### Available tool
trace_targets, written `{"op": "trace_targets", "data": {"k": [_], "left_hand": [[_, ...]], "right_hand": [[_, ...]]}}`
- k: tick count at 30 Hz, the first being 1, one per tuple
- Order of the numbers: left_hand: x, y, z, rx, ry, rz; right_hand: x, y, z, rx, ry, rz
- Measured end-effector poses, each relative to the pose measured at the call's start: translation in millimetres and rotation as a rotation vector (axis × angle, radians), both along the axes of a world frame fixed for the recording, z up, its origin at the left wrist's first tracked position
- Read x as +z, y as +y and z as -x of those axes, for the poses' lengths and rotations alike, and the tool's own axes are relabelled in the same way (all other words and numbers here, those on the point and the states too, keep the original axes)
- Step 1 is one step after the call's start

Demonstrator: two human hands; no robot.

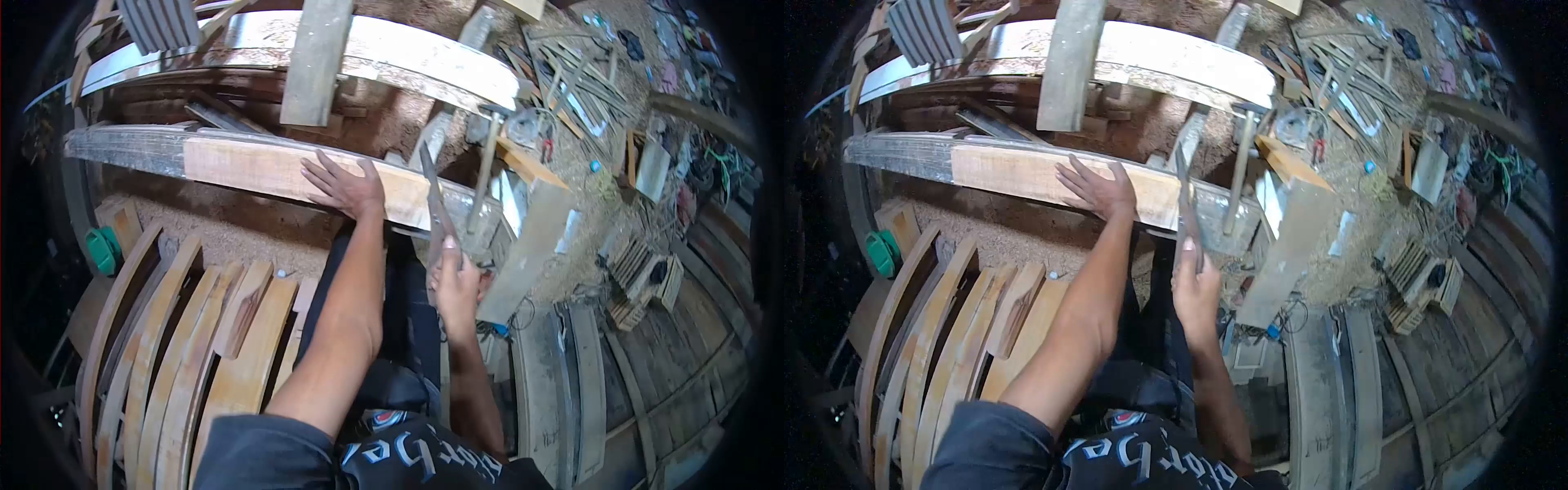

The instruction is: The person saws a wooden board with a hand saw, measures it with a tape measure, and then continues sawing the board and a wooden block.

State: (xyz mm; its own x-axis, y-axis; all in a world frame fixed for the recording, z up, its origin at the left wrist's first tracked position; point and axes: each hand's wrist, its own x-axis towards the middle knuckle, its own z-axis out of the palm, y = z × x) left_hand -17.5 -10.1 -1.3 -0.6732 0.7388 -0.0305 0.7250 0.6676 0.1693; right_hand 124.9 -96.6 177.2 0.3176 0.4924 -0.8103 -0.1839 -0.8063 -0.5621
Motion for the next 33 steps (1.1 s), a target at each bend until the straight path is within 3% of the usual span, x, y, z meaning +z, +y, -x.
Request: {"op": "trace_targets", "data": {"k": [2, 5, 9, 12, 16, 17, 18, 21, 23, 28, 30, 33], "left_hand": [[5.1, 6.1, -0.6, 0.021, -0.019, 0.047], [7.6, 5.5, 0.4, 0.024, -0.038, 0.070], [5.8, 6.1, -0.5, 0.022, -0.028, 0.055], [3.2, 8.1, 0.7, 0.013, -0.031, 0.033], [9.7, 3.6, 0.7, -0.004, -0.103, 0.010], [9.9, 3.2, 2.2, -0.013, -0.106, -0.003], [13.6, 1.3, 2.1, -0.071, -0.081, 0.009], [14.9, -5.7, 24.3, -0.687, -0.157, -0.014], [9.9, -3.0, 15.8, -0.898, -0.238, -0.121], [8.3, 39.3, -0.9, -0.913, -0.198, 0.108], [6.1, 41.8, -3.5, -0.901, -0.145, 0.011], [5.2, 38.0, -7.7, -0.876, -0.115, -0.047]], "right_hand": [[1.1, 15.3, -0.9, -0.059, 0.068, 0.067], [-12.7, -1.7, 20.4, 0.116, -0.274, -0.090], [-29.6, -21.2, 9.4, -0.037, -0.041, -0.121], [-29.3, -19.6, 1.8, -0.017, -0.020, -0.160], [-39.4, -23.7, -20.0, -0.051, 0.193, -0.243], [-40.5, -21.2, -19.7, 0.018, 0.118, -0.265], [-41.2, -20.8, -17.1, 0.083, 0.044, -0.282], [-43.4, -9.5, -10.3, 0.201, -0.114, -0.336], [-50.6, -8.1, -9.2, 0.208, -0.121, -0.350], [-59.4, 6.5, -11.5, 0.107, 0.101, -0.281], [-65.0, 16.8, -15.4, 0.005, 0.215, -0.210], [-69.4, 26.2, -6.7, 0.126, -0.047, -0.229]]}}
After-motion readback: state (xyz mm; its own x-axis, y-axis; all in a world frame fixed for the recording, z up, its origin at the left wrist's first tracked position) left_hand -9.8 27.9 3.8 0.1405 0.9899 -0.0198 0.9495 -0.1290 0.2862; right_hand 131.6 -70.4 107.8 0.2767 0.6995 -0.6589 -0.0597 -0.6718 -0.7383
